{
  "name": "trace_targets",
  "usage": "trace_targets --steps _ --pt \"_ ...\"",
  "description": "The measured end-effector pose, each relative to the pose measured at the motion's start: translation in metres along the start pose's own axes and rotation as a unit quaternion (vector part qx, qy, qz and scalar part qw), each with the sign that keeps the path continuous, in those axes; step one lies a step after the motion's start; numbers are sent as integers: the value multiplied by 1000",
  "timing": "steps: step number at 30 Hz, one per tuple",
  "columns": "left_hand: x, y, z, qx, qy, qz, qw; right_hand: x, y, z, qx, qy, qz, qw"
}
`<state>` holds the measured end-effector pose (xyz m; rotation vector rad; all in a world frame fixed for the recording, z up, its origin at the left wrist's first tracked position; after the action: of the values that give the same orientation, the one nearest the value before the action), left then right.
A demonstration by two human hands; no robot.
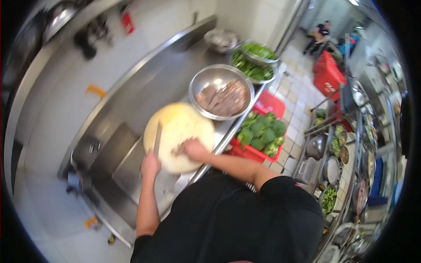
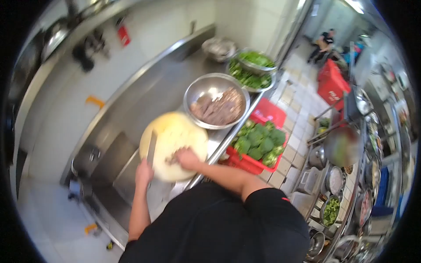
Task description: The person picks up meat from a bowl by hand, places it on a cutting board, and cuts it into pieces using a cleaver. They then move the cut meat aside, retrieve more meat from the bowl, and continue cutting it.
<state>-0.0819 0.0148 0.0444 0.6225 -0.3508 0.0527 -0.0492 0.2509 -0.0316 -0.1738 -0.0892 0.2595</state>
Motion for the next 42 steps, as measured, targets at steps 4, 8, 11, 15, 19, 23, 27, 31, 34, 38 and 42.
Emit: trace_targets --steps 4,8,11,15,19,23,27,31,34,38,42 --pt "-6 -6 -6 -16 -11 19 1000 -4 8 -17 54 70 22 996" --pt "6 7 4 4 3 19 1000 -15 13 -9 0 52 -27 998" --pt "0 1 3 1 -12 10 1000 -35 25 -4 -71 52 -64 994" --pt "3 -3 8 15 -10 9 1000 -34 26 53 -194 114 -83 971" --pt "16 -8 5 43 -5 -26 999 -18 41 72 -310 112 -158 931" --pt "42 3 3 125 -105 -72 984 15 87 72 -560 20 -309 769" --pt "45 -3 -35 106 -251 -138 952 47 118 77 -550 43 -380 743" --pt "31 -17 -53 123 -219 -171 953 45 98 95 -475 98 -312 817" --pt "23 -6 -32 159 -199 -40 966 29 79 95 -358 120 -191 906" --pt "32 16 -15 132 -119 39 983 28 34 64 -102 207 54 971" --pt "43 12 -37 10 -78 -19 997 53 32 4 -43 163 127 977"
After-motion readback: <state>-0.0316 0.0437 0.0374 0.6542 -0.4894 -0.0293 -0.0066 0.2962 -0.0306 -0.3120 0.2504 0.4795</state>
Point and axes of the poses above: each hand's wrist, its own x-axis away from the middle knuckle, its own z-axis out of the back of the hand, y = z × x, the point moved 1 cm from there along -x, towards the middle knuckle, and after that the axes turned 15 degrees about x, right-handed, at the moved point
